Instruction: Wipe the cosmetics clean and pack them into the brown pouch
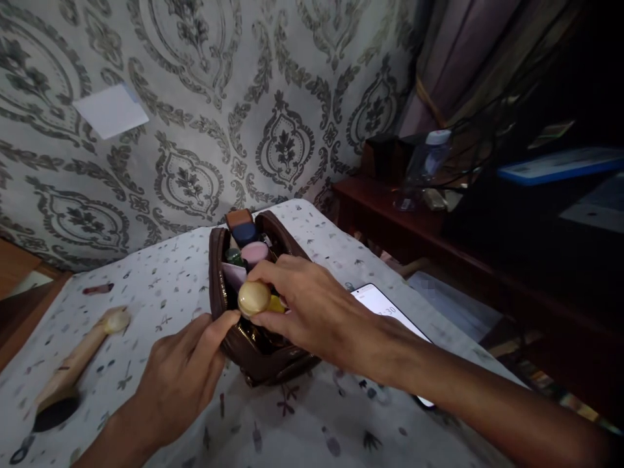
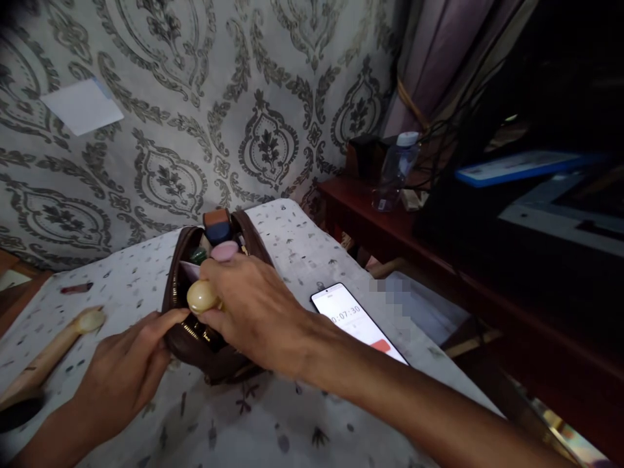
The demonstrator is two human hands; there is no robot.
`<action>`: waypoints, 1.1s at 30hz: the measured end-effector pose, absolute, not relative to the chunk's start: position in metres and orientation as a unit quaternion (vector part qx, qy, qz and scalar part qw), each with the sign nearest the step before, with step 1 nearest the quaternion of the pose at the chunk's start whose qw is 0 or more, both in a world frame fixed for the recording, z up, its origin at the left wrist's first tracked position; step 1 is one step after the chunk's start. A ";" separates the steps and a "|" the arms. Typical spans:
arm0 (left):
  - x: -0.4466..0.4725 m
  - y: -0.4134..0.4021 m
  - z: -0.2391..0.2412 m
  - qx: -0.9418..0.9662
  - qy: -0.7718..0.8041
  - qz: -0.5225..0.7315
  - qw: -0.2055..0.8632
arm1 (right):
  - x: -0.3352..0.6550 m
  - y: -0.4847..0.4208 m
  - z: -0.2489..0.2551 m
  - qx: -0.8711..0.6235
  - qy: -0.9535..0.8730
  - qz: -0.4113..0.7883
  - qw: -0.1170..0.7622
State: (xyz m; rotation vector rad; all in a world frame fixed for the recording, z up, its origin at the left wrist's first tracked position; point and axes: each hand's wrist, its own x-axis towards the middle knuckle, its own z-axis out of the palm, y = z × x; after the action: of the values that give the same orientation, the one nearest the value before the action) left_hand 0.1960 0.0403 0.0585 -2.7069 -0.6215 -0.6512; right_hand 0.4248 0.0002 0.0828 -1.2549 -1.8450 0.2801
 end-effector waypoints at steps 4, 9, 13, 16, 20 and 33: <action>0.195 0.041 0.056 -0.938 -0.215 -0.237 0.135 | 0.419 0.006 0.081 -0.514 -0.751 0.099 0.402; 0.197 0.040 0.057 -0.945 -0.181 -0.249 0.111 | 0.413 0.010 0.082 -0.511 -0.802 0.100 0.294; 0.196 0.037 0.057 -0.946 -0.174 -0.253 0.100 | 0.416 0.008 0.084 -0.470 -0.817 0.121 0.310; 0.194 0.035 0.056 -0.948 -0.174 -0.249 0.090 | 0.420 0.005 0.087 -0.462 -0.821 0.127 0.310; 0.190 0.031 0.056 -0.948 -0.180 -0.252 0.081 | 0.424 -0.001 0.087 -0.462 -0.812 0.142 0.328; 0.101 0.022 0.041 -0.912 -0.327 -0.240 0.059 | 0.426 -0.025 0.100 -0.557 -0.679 0.076 0.472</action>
State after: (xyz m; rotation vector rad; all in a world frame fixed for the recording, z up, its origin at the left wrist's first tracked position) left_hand 0.1014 0.0219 0.0410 -2.7629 -0.9891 -0.7255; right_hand 0.4260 -0.0251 0.0997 -1.3651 -1.6626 0.1857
